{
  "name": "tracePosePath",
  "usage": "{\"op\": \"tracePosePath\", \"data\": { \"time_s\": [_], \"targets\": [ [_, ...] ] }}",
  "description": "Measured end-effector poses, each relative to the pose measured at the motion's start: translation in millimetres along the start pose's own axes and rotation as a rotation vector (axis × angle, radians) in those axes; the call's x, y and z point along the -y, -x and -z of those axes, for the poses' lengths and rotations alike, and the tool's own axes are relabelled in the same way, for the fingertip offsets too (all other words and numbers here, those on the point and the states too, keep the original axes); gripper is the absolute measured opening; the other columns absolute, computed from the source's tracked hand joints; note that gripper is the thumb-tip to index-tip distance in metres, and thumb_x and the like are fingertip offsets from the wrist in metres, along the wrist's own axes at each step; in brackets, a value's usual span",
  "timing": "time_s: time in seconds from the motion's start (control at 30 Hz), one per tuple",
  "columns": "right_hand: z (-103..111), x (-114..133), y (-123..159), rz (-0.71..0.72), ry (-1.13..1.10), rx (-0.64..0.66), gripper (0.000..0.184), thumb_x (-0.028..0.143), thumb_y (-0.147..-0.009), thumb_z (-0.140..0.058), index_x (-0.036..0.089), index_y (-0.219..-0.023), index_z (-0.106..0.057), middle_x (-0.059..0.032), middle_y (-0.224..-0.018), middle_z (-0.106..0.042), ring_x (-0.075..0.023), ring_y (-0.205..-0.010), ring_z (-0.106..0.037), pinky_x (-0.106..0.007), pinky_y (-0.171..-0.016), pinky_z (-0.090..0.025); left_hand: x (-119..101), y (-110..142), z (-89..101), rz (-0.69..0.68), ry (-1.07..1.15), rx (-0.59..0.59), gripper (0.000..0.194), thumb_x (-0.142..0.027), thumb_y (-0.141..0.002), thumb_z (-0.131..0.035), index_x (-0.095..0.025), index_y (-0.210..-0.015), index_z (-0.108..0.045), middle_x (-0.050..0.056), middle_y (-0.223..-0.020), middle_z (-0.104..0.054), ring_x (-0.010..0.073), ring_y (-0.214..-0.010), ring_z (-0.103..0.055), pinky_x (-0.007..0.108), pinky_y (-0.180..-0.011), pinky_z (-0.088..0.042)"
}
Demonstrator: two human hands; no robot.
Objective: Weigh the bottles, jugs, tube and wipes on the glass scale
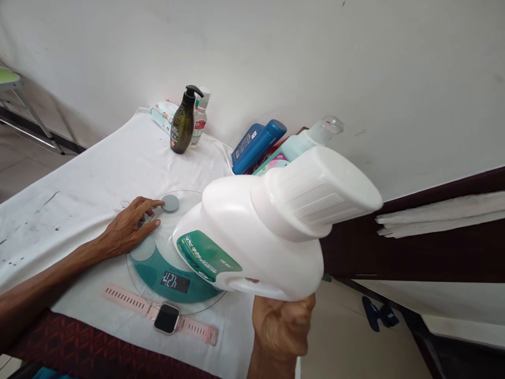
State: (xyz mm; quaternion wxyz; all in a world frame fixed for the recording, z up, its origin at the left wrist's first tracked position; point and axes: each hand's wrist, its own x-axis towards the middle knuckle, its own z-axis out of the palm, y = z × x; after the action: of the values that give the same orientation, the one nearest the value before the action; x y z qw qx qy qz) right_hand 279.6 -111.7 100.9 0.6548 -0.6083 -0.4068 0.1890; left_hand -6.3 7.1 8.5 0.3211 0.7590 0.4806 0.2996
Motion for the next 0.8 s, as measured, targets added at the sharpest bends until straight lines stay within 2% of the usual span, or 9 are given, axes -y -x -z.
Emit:
{"op": "tracePosePath", "data": {
  "time_s": [0.07, 0.13, 0.2, 0.3, 0.5, 0.6, 0.7, 0.8],
  "targets": [
    [-1, 10, -2, -0.012, -0.127, 0.085, 0.049, 0.073, -0.069, -0.08, 0.028, -0.07, -0.062, 0.0056, -0.052, -0.041, -0.0147, -0.044, -0.041, -0.033, -0.042, -0.044, 0, 0, 0.4, -0.009, -0.005, -0.002, 0.044, -0.045, -0.102, -0.052, -0.026, -0.141, -0.059, 0.008, -0.118, -0.059, 0.0187, -0.082, -0.062, 0.041, -0.077, -0.058],
    [-4, 21, -4, -0.008, -0.23, 0.179, 0.054, 0.061, -0.067, -0.089, 0.024, -0.058, -0.05, 0.0082, -0.047, -0.034, -0.0102, -0.04, -0.033, -0.027, -0.038, -0.036, 0, 0, 1.1, -0.014, -0.009, -0.005, 0.043, -0.044, -0.102, -0.052, -0.026, -0.141, -0.059, 0.008, -0.118, -0.059, 0.0194, -0.085, -0.064, 0.041, -0.078, -0.059],
    [-5, 31, -6, -0.01, -0.266, 0.276, 0.061, 0.052, -0.069, -0.091, 0.022, -0.051, -0.042, 0.0076, -0.045, -0.034, -0.009, -0.04, -0.035, -0.025, -0.039, -0.035, 0, 0, 1.2, -0.02, -0.013, -0.015, 0.043, -0.043, -0.103, -0.052, -0.026, -0.142, -0.059, 0.008, -0.119, -0.059, 0.0203, -0.089, -0.065, 0.04, -0.081, -0.059],
    [-5, 38, -6, -0.023, -0.202, 0.336, 0.061, 0.05, -0.076, -0.087, 0.021, -0.047, -0.042, 0.006, -0.046, -0.036, -0.0091, -0.041, -0.039, -0.025, -0.042, -0.036, 1, 1, -0.5, -0.029, -0.016, -0.036, 0.043, -0.044, -0.103, -0.051, -0.026, -0.142, -0.059, 0.008, -0.117, -0.059, 0.0204, -0.088, -0.065, 0.039, -0.079, -0.059],
    [-14, 34, 2, 0.012, -0.264, 0.183, 0.065, 0.049, -0.074, -0.088, 0.021, -0.047, -0.035, 0.0082, -0.045, -0.03, -0.0064, -0.04, -0.031, -0.022, -0.039, -0.031, 6, 2, -4.3, -0.04, -0.002, -0.044, 0.042, -0.043, -0.104, -0.051, -0.027, -0.142, -0.058, 0.007, -0.118, -0.059, 0.0194, -0.086, -0.065, 0.04, -0.081, -0.059],
    [-20, 38, -2, -0.022, -0.285, 0.101, 0.067, 0.049, -0.072, -0.09, 0.022, -0.05, -0.033, 0.0095, -0.044, -0.029, -0.0054, -0.038, -0.029, -0.021, -0.037, -0.032, 5, 2, -3.2, -0.047, 0.008, -0.052, 0.041, -0.041, -0.104, -0.051, -0.027, -0.141, -0.058, 0.007, -0.118, -0.06, 0.0188, -0.083, -0.065, 0.039, -0.079, -0.059],
    [-25, 46, -17, -0.07, -0.282, -0.031, 0.062, 0.049, -0.068, -0.092, 0.022, -0.053, -0.038, 0.0108, -0.045, -0.031, -0.004, -0.038, -0.029, -0.02, -0.037, -0.033, 1, 3, -0.9, -0.044, 0.021, -0.052, 0.04, -0.039, -0.103, -0.051, -0.026, -0.139, -0.059, 0.008, -0.117, -0.061, 0.0185, -0.08, -0.065, 0.039, -0.077, -0.059],
    [-34, 51, -43, -0.038, -0.29, -0.136, 0.061, 0.051, -0.066, -0.092, 0.022, -0.055, -0.04, 0.011, -0.046, -0.033, -0.0034, -0.038, -0.03, -0.02, -0.038, -0.033, -3, 3, 0.6, -0.04, 0.036, -0.051, 0.04, -0.038, -0.102, -0.05, -0.024, -0.139, -0.058, 0.008, -0.117, -0.062, 0.0189, -0.08, -0.065, 0.039, -0.076, -0.059]
  ]
}}
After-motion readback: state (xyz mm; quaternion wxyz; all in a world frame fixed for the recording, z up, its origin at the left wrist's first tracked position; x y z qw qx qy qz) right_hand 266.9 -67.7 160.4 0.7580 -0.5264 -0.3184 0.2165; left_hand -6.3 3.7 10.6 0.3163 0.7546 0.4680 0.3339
